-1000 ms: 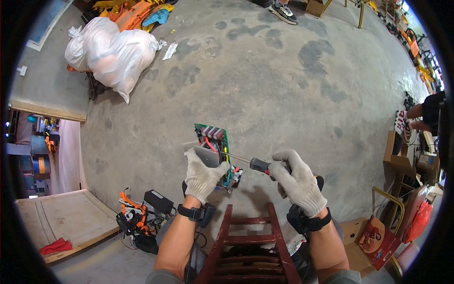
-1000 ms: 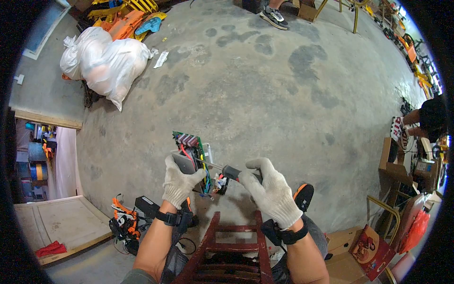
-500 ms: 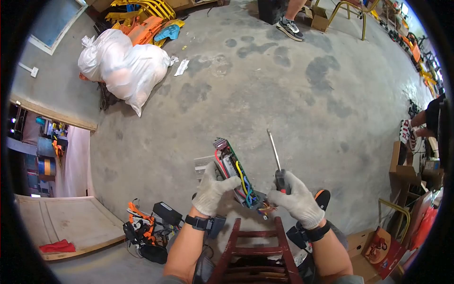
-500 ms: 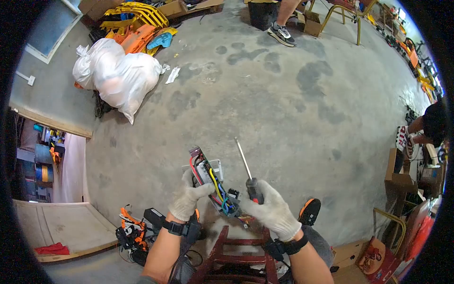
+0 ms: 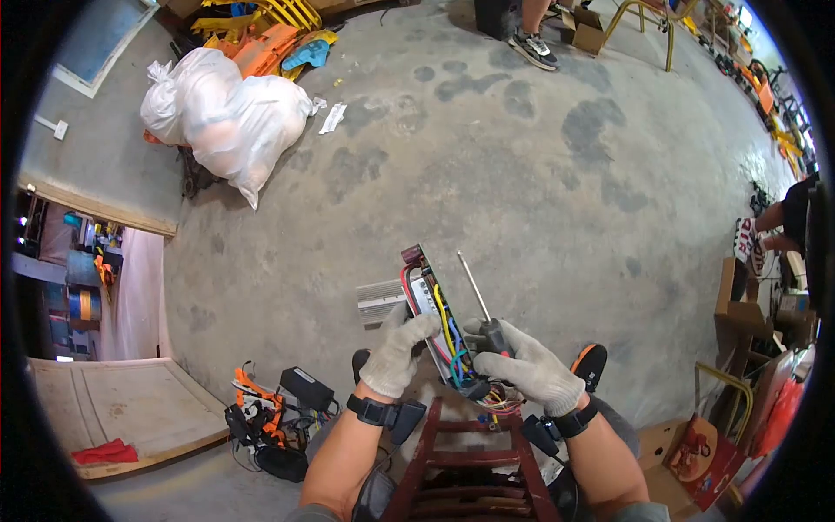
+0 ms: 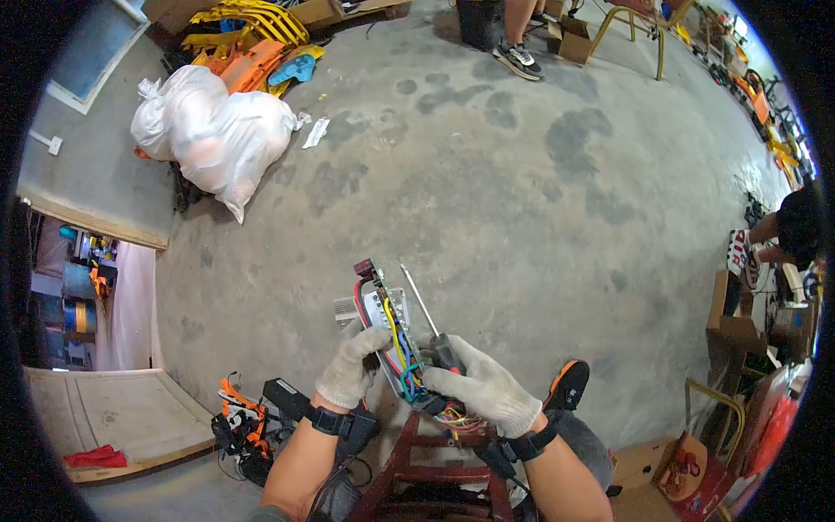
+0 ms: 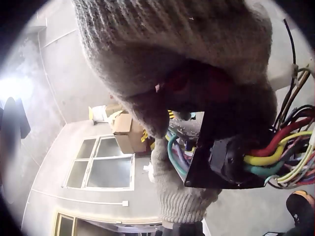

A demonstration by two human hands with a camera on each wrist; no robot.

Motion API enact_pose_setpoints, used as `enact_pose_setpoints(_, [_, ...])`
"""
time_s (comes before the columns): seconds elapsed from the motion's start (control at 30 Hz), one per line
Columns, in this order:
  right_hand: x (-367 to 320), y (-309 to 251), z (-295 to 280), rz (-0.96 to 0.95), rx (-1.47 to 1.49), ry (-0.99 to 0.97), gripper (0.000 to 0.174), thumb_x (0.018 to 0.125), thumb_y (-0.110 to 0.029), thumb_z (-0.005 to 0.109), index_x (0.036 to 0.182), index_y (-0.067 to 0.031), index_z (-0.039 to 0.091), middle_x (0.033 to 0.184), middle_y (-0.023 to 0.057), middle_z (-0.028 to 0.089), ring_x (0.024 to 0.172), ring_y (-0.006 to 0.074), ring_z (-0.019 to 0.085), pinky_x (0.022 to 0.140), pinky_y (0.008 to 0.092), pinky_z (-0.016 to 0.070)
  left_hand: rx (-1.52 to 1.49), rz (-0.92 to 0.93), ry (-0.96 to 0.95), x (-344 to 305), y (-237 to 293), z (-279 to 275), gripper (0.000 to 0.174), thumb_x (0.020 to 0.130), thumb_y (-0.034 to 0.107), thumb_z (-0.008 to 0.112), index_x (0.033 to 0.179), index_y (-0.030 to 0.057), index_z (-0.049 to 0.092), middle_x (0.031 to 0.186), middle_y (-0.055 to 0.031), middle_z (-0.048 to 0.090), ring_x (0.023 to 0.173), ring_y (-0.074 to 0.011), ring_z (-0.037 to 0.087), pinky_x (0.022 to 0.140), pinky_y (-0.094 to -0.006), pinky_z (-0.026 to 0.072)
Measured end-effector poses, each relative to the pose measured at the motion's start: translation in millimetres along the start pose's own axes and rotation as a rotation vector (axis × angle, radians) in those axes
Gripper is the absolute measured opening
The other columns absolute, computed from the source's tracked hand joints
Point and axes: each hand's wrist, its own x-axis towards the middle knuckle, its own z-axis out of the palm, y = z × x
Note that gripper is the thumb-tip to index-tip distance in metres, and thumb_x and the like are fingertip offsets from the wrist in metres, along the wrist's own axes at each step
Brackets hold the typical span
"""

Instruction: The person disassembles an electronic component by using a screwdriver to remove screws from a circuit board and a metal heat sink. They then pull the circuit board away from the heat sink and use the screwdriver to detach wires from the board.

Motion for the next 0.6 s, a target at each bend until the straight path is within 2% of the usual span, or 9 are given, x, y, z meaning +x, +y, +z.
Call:
enact_pose_setpoints(0.17, [9,19,1,-0.018,-0.018,-0.047,0.064,0.099,-0.019,0.075,0.155,0.0016,0.052,0.128,0.0066,0.071,0.11,0.0115,0.066,0.097,0.0275,0.0549,-0.117,-0.099,0.023,-7,-2,14,0.03,0.1,0.019,0.068,0.125,0.001,0.068,0.105,-0.0084,0.073,0.095,-0.0197,0.073,0.088,-0.0375,0.0624])
enact_pose_setpoints(0.23, [13,34,2,-0.065,-0.158,0.022,0.065,0.098,-0.02,0.075,0.156,-0.0006,0.052,0.124,0.0058,0.072,0.106,0.0108,0.066,0.091,0.0282,0.0561,-0.13,-0.149,0.071,-8,-9,14,0.025,0.105,0.019,0.065,0.124,0.0026,0.068,0.103,-0.0066,0.073,0.094,-0.0171,0.073,0.086,-0.0364,0.0629])
enact_pose_setpoints(0.33, [9,24,9,-0.01,-0.262,0.055,0.066,0.097,-0.022,0.076,0.155,-0.0018,0.054,0.116,0.0058,0.072,0.101,0.0108,0.066,0.087,0.0286,0.0562,-0.239,-0.231,0.077,-14,-11,18,0.027,0.107,0.025,0.067,0.125,0.0048,0.068,0.105,-0.0048,0.073,0.094,-0.0151,0.073,0.085,-0.0342,0.0626])
enact_pose_setpoints(0.37, [10,28,5,0.025,-0.305,0.051,0.065,0.095,-0.024,0.077,0.154,-0.0041,0.056,0.111,0.0066,0.072,0.098,0.0109,0.066,0.086,0.0279,0.0555,-0.236,-0.24,0.073,-17,-11,19,0.027,0.107,0.025,0.067,0.125,0.0048,0.068,0.105,-0.0048,0.073,0.094,-0.0151,0.073,0.085,-0.0342,0.0626])
enact_pose_setpoints(0.47, [7,26,10,0.04,-0.305,0.073,0.065,0.094,-0.026,0.077,0.153,-0.0065,0.058,0.11,0.0062,0.072,0.096,0.0121,0.066,0.085,0.0278,0.0547,-0.235,-0.239,0.005,-21,-15,23,0.028,0.109,0.027,0.068,0.127,0.0061,0.067,0.109,-0.0041,0.073,0.096,-0.0151,0.072,0.085,-0.033,0.0624])
enact_pose_setpoints(0.5, [12,39,8,-0.037,-0.367,0.095,0.065,0.093,-0.027,0.076,0.153,-0.0081,0.058,0.11,0.0055,0.072,0.098,0.0138,0.067,0.088,0.0295,0.0545,-0.212,-0.233,0.015,-22,-22,23,0.028,0.109,0.027,0.068,0.129,0.0067,0.067,0.11,-0.0037,0.073,0.097,-0.015,0.072,0.086,-0.0333,0.0623])
enact_pose_setpoints(0.6, [8,32,12,-0.039,-0.362,0.127,0.066,0.093,-0.028,0.076,0.153,-0.0078,0.058,0.113,0.0052,0.073,0.103,0.0142,0.066,0.093,0.0312,0.054,-0.208,-0.252,-0.01,-21,-36,8,0.031,0.11,0.027,0.069,0.133,0.0066,0.066,0.116,-0.0055,0.074,0.104,-0.0176,0.073,0.09,-0.0354,0.0625])
